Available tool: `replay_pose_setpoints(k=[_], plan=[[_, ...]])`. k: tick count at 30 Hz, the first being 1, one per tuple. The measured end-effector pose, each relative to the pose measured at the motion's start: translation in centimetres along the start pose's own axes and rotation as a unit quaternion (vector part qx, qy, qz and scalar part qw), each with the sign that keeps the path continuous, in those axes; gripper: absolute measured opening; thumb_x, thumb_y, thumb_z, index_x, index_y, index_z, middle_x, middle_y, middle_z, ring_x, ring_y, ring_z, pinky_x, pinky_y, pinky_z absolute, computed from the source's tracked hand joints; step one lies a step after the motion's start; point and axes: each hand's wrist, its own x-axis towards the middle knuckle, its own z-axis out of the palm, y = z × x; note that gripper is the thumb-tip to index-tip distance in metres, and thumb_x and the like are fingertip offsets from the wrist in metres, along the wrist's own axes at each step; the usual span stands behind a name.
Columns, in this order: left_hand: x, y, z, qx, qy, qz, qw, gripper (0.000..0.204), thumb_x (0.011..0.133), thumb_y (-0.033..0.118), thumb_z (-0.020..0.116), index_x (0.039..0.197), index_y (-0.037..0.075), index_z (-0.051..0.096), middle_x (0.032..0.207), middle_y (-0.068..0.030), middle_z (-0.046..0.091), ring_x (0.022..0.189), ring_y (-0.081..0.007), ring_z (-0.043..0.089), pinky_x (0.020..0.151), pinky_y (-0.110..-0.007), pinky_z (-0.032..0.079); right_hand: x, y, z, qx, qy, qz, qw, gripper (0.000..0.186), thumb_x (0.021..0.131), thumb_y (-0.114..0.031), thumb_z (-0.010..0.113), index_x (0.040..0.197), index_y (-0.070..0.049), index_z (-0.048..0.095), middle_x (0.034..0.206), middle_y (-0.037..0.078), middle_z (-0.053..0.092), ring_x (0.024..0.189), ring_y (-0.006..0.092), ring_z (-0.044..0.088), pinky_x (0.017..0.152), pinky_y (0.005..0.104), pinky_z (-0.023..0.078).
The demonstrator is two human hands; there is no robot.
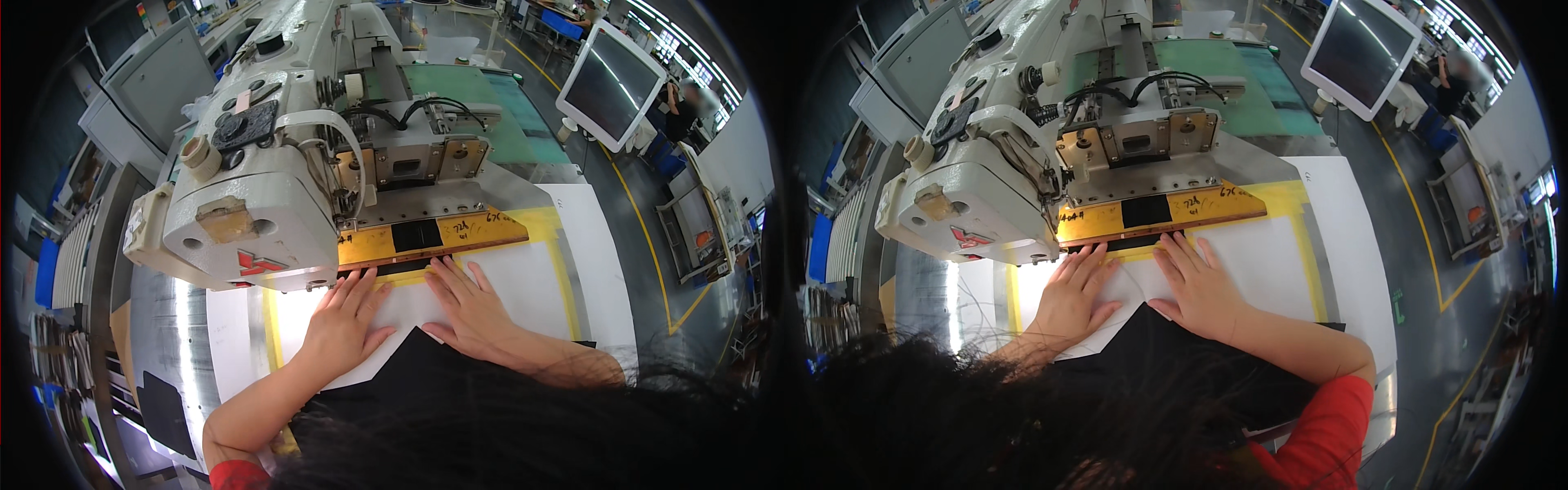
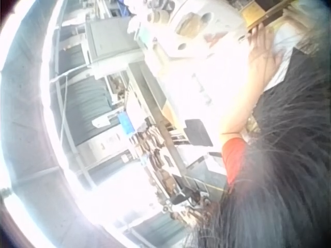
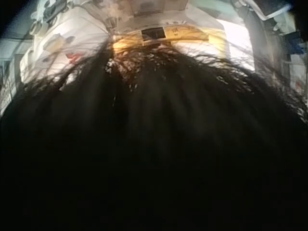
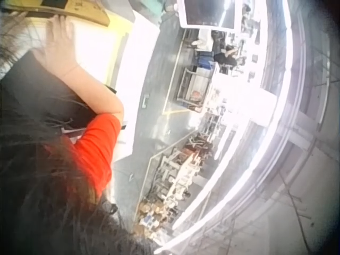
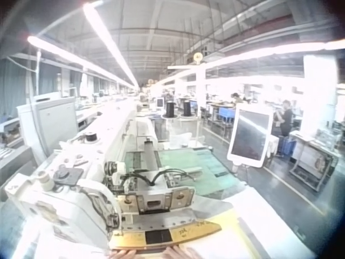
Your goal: Operating an industrial sewing machine to stitch black material components together.
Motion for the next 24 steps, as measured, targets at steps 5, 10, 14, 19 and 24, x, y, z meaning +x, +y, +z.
replay_pose_setpoints(k=[5, 10, 14, 19, 24], plan=[[-0.50, 0.79, 0.33, 0.037, 0.013, -0.032, 0.999, 0.057, 0.089, 0.043, 0.063, 0.132, 0.006, 0.056, 0.140, -0.0232, 0.048, 0.129, -0.0401, 0.048, 0.103, -0.049, 0.041, -0.25, 0.02, -0.01, -0.006, 0.011, 0.003, 1.000, 0.071, 0.091, -0.049, 0.057, 0.137, 0.004, 0.045, 0.147, 0.022, 0.041, 0.138, 0.0346, 0.038, 0.113, 0.0546, 0.023], [-0.63, 0.80, 0.56, 0.045, 0.037, -0.028, 0.998, 0.056, 0.089, 0.044, 0.063, 0.129, 0.005, 0.057, 0.138, -0.0214, 0.050, 0.126, -0.0374, 0.050, 0.102, -0.048, 0.042, -0.16, 0.10, -0.31, -0.019, 0.012, 0.013, 1.000, 0.070, 0.091, -0.047, 0.057, 0.136, 0.005, 0.045, 0.145, 0.020, 0.043, 0.138, 0.0330, 0.040, 0.113, 0.0564, 0.023], [-0.63, 0.59, 0.58, 0.047, 0.043, -0.038, 0.997, 0.055, 0.088, 0.043, 0.064, 0.127, 0.006, 0.058, 0.137, -0.0196, 0.051, 0.124, -0.0352, 0.052, 0.101, -0.047, 0.043, 0.08, 0.00, -0.28, -0.008, 0.022, 0.012, 1.000, 0.069, 0.091, -0.046, 0.057, 0.136, 0.005, 0.046, 0.143, 0.020, 0.044, 0.137, 0.0325, 0.041, 0.113, 0.0538, 0.025], [-0.72, 0.81, 0.46, 0.053, 0.040, -0.041, 0.997, 0.055, 0.088, 0.043, 0.064, 0.127, 0.006, 0.058, 0.137, -0.0193, 0.051, 0.124, -0.0352, 0.052, 0.102, -0.046, 0.042, 0.04, -0.10, 0.29, -0.013, 0.041, 0.017, 0.999, 0.069, 0.091, -0.046, 0.058, 0.136, 0.005, 0.046, 0.141, 0.019, 0.045, 0.135, 0.0324, 0.042, 0.113, 0.0527, 0.026], [-0.90, 0.88, 0.75, 0.050, 0.038, -0.039, 0.997, 0.054, 0.088, 0.043, 0.065, 0.127, 0.005, 0.058, 0.136, -0.0191, 0.052, 0.124, -0.0356, 0.052, 0.103, -0.047, 0.042, -0.22, -0.37, -0.19, -0.031, 0.023, 0.017, 0.999, 0.069, 0.091, -0.045, 0.059, 0.136, 0.005, 0.045, 0.140, 0.020, 0.046, 0.134, 0.0331, 0.043, 0.112, 0.0523, 0.028]])
